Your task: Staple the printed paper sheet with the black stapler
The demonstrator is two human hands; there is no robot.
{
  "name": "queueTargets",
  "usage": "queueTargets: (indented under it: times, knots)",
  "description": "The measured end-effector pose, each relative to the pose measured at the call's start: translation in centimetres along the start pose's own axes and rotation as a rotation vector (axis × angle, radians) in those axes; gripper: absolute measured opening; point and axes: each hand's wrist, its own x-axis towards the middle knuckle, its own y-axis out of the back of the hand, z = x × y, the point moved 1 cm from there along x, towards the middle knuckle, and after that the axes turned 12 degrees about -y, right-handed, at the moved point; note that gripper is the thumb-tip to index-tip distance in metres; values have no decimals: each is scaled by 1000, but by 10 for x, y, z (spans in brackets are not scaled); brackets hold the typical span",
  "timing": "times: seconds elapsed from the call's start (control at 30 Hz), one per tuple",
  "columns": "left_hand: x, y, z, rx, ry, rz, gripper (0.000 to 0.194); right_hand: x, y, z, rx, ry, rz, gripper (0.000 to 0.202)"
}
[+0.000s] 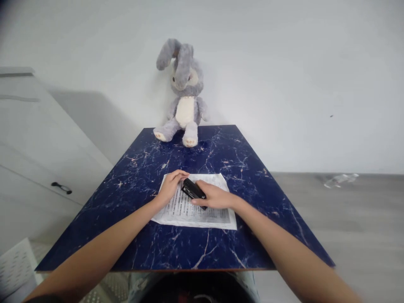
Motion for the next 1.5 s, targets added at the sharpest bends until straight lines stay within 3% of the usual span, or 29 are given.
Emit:
queueTargets:
  times: [0.1, 0.2, 0.3, 0.4, 0.53, 0.6, 0.7, 0.77, 0.87, 0.97, 1.07, 1.13, 1.2, 1.27, 1.4, 1.5]
  knots:
    - [-4, -1, -3, -44, 52, 81, 25, -6, 24, 14, 140, 144, -253, 41]
    - [-6, -4, -1, -82, 77, 172, 24, -10, 31, 22, 165, 156, -248, 36]
    - [-7, -6, 2, -150, 100, 279, 27, -11, 26, 19, 143, 114, -218, 33]
    - [-7, -6, 3, -191, 116, 338, 33, -7, 12, 8, 98, 166, -100, 37]
    - [-5, -5, 3, -243, 113, 341, 28, 1, -15, -9, 29, 195, 215, 38]
    - [-3, -3, 5, -295, 112, 355, 25, 2, -25, -13, -1, 230, 313, 54]
    - [0, 0, 10, -492, 166, 373, 20, 2, -26, -12, -183, 270, 477, 73]
    - [1, 0, 13, -691, 287, 315, 23, 2, -20, -7, -405, 281, 580, 70]
    - [1, -2, 15, -870, 448, 200, 31, 3, -14, -1, -664, 318, 612, 58]
    - [2, -5, 13, -859, 458, 173, 25, 7, -14, 3, -718, 328, 592, 56]
    - [7, -1, 8, -792, 374, 175, 12, 10, -14, 3, -579, 272, 663, 57]
    - [12, 7, 7, -703, 241, 288, 6, 11, -11, 2, -348, 181, 743, 55]
    - [15, 18, 9, -545, 56, 429, 12, 10, -8, 2, -106, 86, 731, 36]
    - [15, 26, 16, -351, -116, 474, 27, 7, -8, 1, 28, 30, 611, 12]
    - [3, 26, 36, 32, -310, 316, 33, 1, -15, -5, 23, 27, 385, 10]
    - [-8, 18, 49, 221, -419, 111, 21, -2, -16, -10, -41, 118, 406, 21]
